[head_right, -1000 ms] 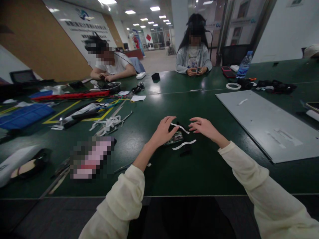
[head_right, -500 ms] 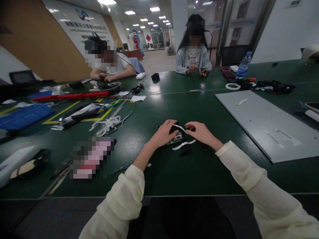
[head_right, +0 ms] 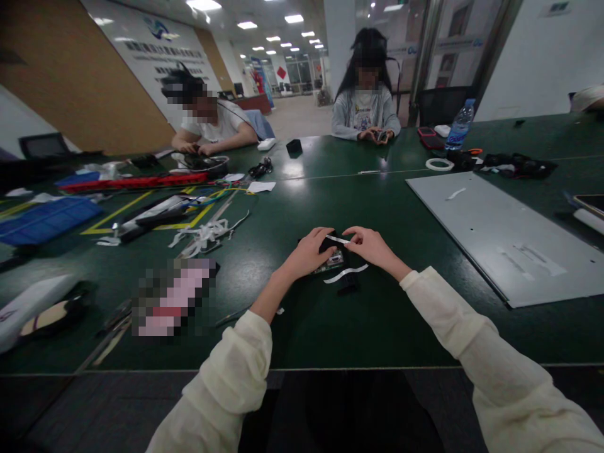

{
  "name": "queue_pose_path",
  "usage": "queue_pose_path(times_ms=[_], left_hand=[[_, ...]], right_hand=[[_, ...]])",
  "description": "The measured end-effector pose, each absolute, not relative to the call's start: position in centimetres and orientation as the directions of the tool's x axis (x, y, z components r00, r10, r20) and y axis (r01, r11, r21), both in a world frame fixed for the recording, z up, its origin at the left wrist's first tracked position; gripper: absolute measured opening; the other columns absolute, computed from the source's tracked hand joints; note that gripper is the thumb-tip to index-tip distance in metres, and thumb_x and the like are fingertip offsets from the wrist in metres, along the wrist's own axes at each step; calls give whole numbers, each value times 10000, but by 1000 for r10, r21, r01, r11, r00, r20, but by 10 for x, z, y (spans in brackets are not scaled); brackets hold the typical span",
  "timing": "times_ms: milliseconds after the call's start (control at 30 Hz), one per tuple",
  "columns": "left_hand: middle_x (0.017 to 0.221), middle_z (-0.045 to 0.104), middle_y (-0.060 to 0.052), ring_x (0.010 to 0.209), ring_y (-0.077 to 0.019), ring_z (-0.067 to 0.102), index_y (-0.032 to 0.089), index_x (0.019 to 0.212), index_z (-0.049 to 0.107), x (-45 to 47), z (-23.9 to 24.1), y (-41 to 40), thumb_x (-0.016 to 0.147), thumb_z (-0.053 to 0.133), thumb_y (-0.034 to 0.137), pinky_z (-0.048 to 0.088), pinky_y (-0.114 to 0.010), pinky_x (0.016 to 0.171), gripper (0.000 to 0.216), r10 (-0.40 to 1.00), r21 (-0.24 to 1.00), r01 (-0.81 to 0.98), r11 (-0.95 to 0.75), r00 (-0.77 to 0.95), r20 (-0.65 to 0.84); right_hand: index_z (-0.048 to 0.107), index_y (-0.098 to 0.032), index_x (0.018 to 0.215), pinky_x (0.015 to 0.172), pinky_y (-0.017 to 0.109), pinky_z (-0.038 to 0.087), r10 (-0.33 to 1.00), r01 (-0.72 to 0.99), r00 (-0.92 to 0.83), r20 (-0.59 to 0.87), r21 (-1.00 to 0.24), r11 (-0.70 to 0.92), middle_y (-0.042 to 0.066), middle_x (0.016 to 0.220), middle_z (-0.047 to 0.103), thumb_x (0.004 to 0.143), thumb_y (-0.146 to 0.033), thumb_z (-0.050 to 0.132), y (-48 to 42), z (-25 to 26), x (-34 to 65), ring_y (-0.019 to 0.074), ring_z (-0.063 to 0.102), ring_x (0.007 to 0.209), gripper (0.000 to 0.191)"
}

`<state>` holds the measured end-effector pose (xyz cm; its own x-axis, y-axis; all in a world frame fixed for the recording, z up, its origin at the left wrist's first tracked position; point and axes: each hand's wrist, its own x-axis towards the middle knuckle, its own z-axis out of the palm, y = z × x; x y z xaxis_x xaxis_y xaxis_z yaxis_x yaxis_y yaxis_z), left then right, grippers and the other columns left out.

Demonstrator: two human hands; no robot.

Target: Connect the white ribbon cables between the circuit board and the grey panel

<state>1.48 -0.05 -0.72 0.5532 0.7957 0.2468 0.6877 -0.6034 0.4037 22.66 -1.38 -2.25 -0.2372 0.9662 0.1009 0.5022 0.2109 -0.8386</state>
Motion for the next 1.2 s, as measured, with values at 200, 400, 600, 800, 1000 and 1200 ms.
queue_pose_path(times_ms=[200,400,600,800,1000,1200], left_hand=[[1308,506,-139,1199,-272,512,181,1322,457,13,-10,2,874,538,374,407,-436,1016,495,805,422,689,-589,543,239],[1386,431,-199,1242,-313,479,135,1426,305,13,-17,6,830,594,429,395,-467,1028,724,851,462,716,-524,466,243],[1357,480,-185,1288,-289,442,108,1340,408,12,-26,13,814,583,251,374,-462,1060,572,796,405,686,-604,535,281],[1298,536,-165,1240,-260,497,123,1290,449,17,-23,18,848,553,237,404,-443,1039,468,837,548,634,-545,444,318],[1224,582,-113,1156,-223,557,165,1232,489,23,-29,21,855,568,240,454,-418,987,393,872,697,530,-483,360,331],[1171,598,-103,1116,-219,573,160,1196,511,24,-36,28,819,593,190,479,-409,958,387,911,759,513,-400,315,267]], right_hand=[[666,-207,1046,718,290,432,981,280,-132,140,-944,172,2,783,643,808,-281,558,-15,-14,225,148,584,769,272],[659,-250,1043,695,258,448,967,-20,-14,254,-967,254,9,848,608,831,-371,557,-26,-1,215,129,542,754,264],[689,-283,1092,686,279,458,893,73,-363,267,-947,312,13,886,639,864,-322,554,-46,0,188,143,568,765,268],[611,-262,1252,634,246,422,800,350,-467,375,-753,557,19,903,654,905,-183,480,-56,2,177,109,531,669,378],[447,-244,1406,697,275,451,744,569,-533,403,-480,668,59,984,648,923,-158,445,-65,4,175,140,568,777,490],[367,-249,1453,676,287,457,711,666,-587,386,-269,696,73,973,629,926,-154,422,-69,7,169,165,569,789,539]])
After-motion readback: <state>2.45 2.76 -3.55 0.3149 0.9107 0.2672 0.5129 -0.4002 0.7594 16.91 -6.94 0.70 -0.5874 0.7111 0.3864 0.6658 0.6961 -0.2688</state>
